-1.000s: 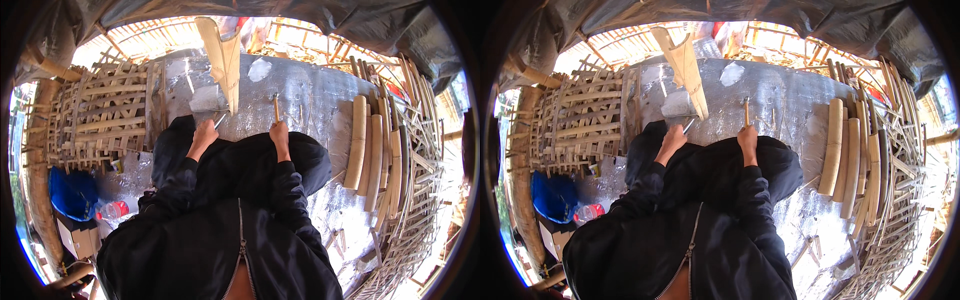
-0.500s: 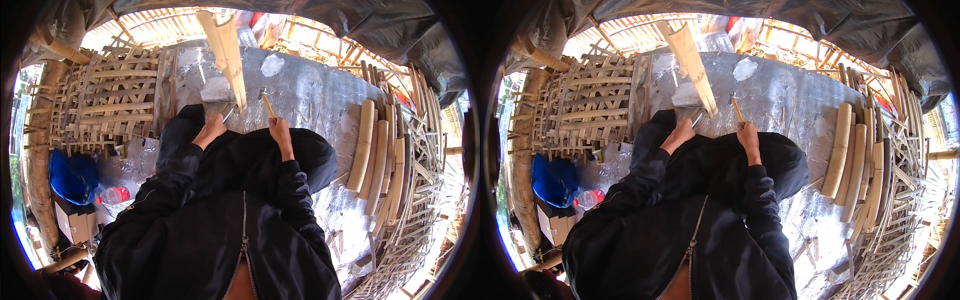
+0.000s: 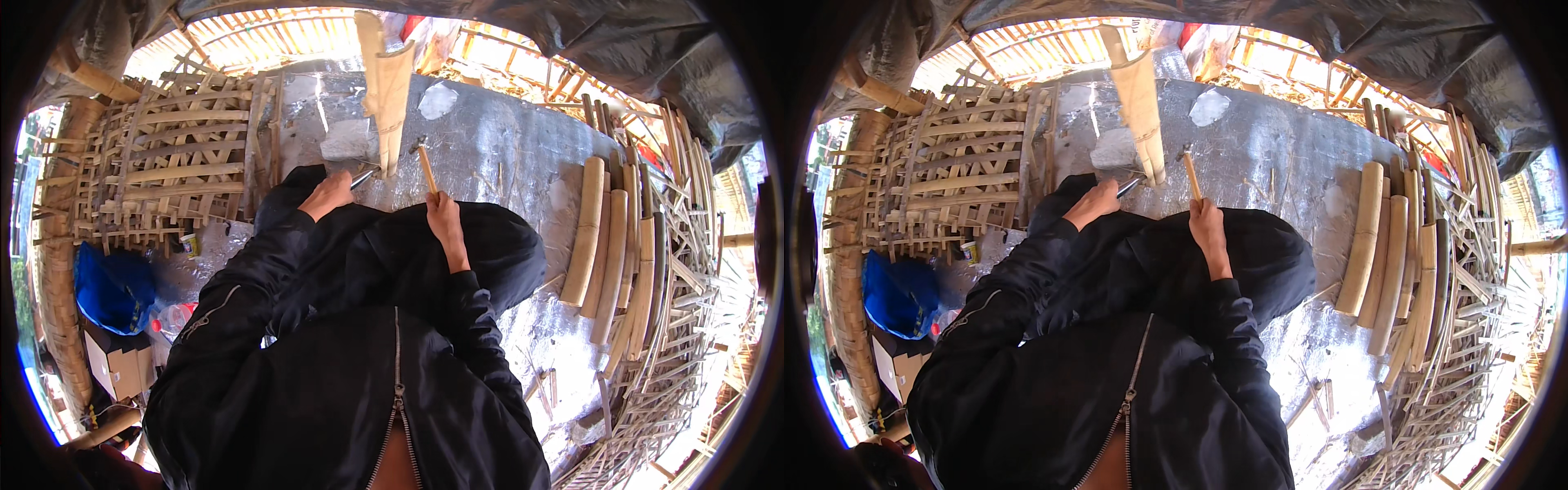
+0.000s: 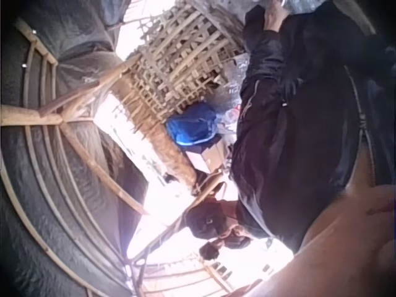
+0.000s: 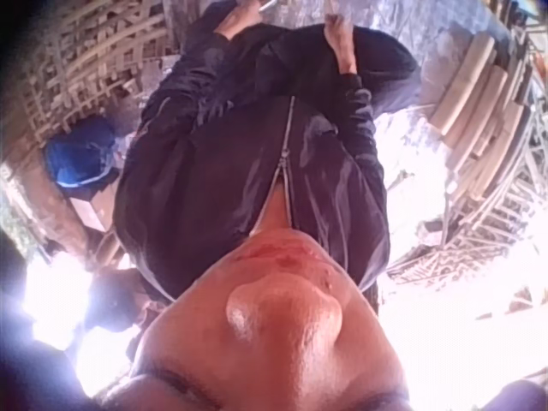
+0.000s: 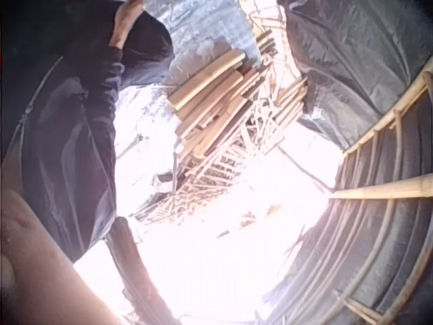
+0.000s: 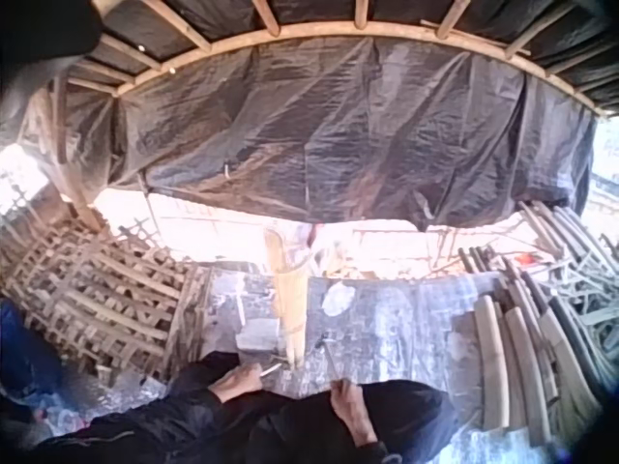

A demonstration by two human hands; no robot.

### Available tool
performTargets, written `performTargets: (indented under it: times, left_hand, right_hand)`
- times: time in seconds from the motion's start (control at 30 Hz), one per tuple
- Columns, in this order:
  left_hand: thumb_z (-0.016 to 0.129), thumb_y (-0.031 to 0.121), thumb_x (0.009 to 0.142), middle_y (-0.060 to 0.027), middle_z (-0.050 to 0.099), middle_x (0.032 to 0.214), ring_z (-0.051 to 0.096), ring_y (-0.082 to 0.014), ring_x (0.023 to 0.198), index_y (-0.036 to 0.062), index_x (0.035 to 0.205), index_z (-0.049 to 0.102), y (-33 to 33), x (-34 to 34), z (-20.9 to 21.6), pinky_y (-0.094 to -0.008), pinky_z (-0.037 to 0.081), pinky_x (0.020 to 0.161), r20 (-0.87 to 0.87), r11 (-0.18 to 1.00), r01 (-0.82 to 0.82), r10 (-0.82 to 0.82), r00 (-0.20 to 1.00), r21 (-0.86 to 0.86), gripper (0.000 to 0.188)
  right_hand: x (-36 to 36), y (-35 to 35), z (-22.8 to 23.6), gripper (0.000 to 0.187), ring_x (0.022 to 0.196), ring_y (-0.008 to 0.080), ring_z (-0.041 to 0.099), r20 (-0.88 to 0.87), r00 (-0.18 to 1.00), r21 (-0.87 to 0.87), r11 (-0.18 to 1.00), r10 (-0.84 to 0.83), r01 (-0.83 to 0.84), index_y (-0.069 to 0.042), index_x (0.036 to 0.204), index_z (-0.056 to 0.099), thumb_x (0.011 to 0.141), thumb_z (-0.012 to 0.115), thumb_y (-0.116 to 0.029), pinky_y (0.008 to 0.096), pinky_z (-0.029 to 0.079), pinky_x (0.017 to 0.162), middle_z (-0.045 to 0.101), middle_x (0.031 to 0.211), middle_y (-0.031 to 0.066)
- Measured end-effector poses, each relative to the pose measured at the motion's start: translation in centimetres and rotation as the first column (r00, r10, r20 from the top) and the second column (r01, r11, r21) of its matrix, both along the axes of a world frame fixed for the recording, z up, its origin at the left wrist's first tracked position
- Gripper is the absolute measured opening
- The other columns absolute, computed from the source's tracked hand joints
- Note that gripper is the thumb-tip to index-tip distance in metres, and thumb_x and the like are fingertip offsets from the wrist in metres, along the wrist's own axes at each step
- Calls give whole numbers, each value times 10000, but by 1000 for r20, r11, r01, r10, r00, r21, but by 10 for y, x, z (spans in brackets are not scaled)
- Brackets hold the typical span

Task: The person uses a chisel and a hammer to carve and shape pieces of bamboo, striking the chisel with the hammer to remove material and refine the edges.

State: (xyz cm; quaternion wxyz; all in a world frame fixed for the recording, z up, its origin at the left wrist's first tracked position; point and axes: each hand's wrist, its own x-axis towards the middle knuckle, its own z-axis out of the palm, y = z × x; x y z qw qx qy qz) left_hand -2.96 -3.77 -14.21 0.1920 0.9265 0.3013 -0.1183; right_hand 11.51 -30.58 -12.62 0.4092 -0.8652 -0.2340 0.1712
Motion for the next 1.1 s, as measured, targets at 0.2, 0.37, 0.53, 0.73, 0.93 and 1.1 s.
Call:
performTargets:
  times: [0.2, 0.37, 0.53, 0.73, 0.93, 1.1]
  left_hand:
    - [689, 121, 817, -281, 722, 1058, 702, -465, 1012, -21, 1039, 702, 12, 2, 1, -546, 561, 865, -12, 996, 69, -69, 998, 50, 264]
    - [667, 112, 806, -283, 721, 1063, 704, -468, 1005, -3, 1018, 721, 18, 12, 17, -546, 569, 866, -101, 993, 108, -103, 990, 41, 247]
    - [656, 101, 787, -287, 718, 1076, 694, -487, 1022, 1, 1036, 729, 23, 1, -1, -552, 566, 879, 8, 998, 61, -61, 998, 11, 278]
    - [642, 124, 795, -277, 719, 1070, 690, -487, 1029, 1, 1022, 721, 24, 6, 9, -552, 558, 890, -55, 996, 87, -87, 995, -3, 270]
    - [648, 134, 801, -270, 718, 1050, 695, -484, 999, -11, 986, 696, 24, -7, -11, -553, 559, 872, 110, 997, 69, -72, 991, 33, 240]
    - [651, 139, 801, -290, 707, 1091, 697, -480, 1010, -9, 1012, 702, 27, 4, -4, -544, 562, 875, -4, 994, 112, -112, 994, -8, 263]
  right_hand:
    - [-26, -3, 18, 282, 720, 516, 636, 173, 980, 53, 993, 94, -105, 38, 918, 534, 1041, 591, -209, 587, 496, 600, 637, 736, 306]
    - [-29, 0, 37, 255, 689, 509, 635, 292, 954, 23, 997, 67, -77, 19, 950, 493, 1048, 576, -201, 596, 505, 585, 634, 709, 293]
    - [-49, 13, 72, 229, 676, 521, 634, 211, 977, 61, 998, -46, 34, -8, 1031, 449, 1059, 557, -208, 600, 517, 561, 632, 703, 301]
    - [-52, 10, 26, 231, 724, 499, 671, 270, 961, -116, 993, 67, -36, 1, 1071, 491, 1051, 574, -214, 605, 525, 608, 661, 777, 296]
    - [-51, 32, 88, 216, 634, 520, 622, 260, 959, 154, 985, -117, 78, 4, 1072, 430, 1063, 557, -171, 577, 469, 484, 608, 664, 303]
    - [-61, 11, 8, 200, 750, 513, 662, 210, 970, -101, 990, 120, -100, -9, 1069, 453, 1051, 560, -176, 605, 522, 607, 646, 772, 306]
